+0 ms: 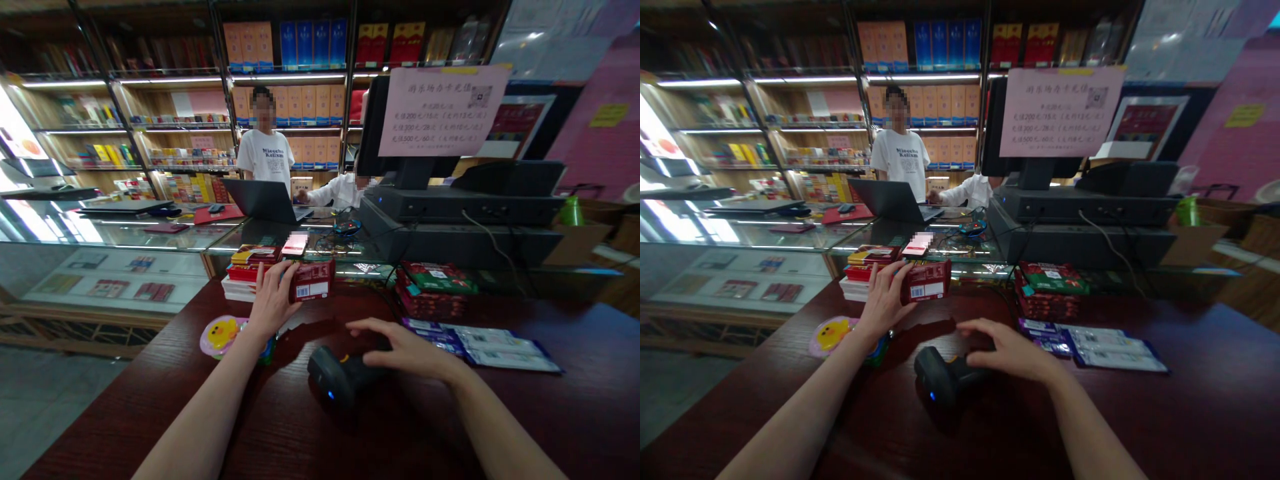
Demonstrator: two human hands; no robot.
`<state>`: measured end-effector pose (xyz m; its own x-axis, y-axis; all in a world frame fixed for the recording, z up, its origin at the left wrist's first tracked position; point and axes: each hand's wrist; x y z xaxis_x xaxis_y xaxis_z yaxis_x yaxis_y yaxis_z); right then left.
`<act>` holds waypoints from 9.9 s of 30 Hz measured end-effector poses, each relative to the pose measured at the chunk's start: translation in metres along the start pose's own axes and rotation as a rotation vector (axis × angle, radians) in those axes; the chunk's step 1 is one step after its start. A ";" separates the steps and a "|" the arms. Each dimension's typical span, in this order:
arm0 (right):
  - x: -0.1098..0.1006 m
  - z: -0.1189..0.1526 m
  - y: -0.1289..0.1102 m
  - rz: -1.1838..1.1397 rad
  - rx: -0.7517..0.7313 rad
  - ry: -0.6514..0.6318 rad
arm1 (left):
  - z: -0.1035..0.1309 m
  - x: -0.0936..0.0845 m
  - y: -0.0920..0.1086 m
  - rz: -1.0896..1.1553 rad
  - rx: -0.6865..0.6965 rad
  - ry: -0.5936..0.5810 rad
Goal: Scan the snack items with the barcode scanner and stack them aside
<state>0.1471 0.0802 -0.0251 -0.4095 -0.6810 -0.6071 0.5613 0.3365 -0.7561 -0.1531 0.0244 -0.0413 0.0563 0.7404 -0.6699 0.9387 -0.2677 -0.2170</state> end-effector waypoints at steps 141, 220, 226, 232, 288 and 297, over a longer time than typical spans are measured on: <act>0.029 -0.112 -0.015 0.508 0.261 0.452 | 0.000 0.005 0.001 0.161 -0.408 -0.739; -0.168 0.009 0.143 -0.115 0.401 1.034 | -0.196 0.081 0.140 0.310 0.219 -0.337; -0.171 0.005 0.148 -0.193 0.423 1.025 | -0.196 0.086 0.139 0.280 0.313 -0.292; -0.172 0.005 0.149 -0.220 0.398 1.033 | -0.190 0.088 0.137 0.332 0.260 -0.272; -0.007 -0.058 0.021 -0.492 -0.014 0.732 | -0.027 0.020 0.034 0.701 -0.350 0.105; 0.001 -0.064 0.023 -0.360 0.026 0.765 | -0.013 0.020 0.037 0.763 -0.376 0.041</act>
<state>0.1132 0.1288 -0.0590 -0.9353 -0.1122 -0.3357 0.3161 0.1619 -0.9348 -0.1127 0.0376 -0.0532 0.7251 0.4636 -0.5093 0.6887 -0.4854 0.5386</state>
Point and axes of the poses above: each hand's wrist, its own z-axis away from the middle knuckle, its own x-axis out of the palm, y = z × x, and after that the axes turned 15 degrees about x, right-handed
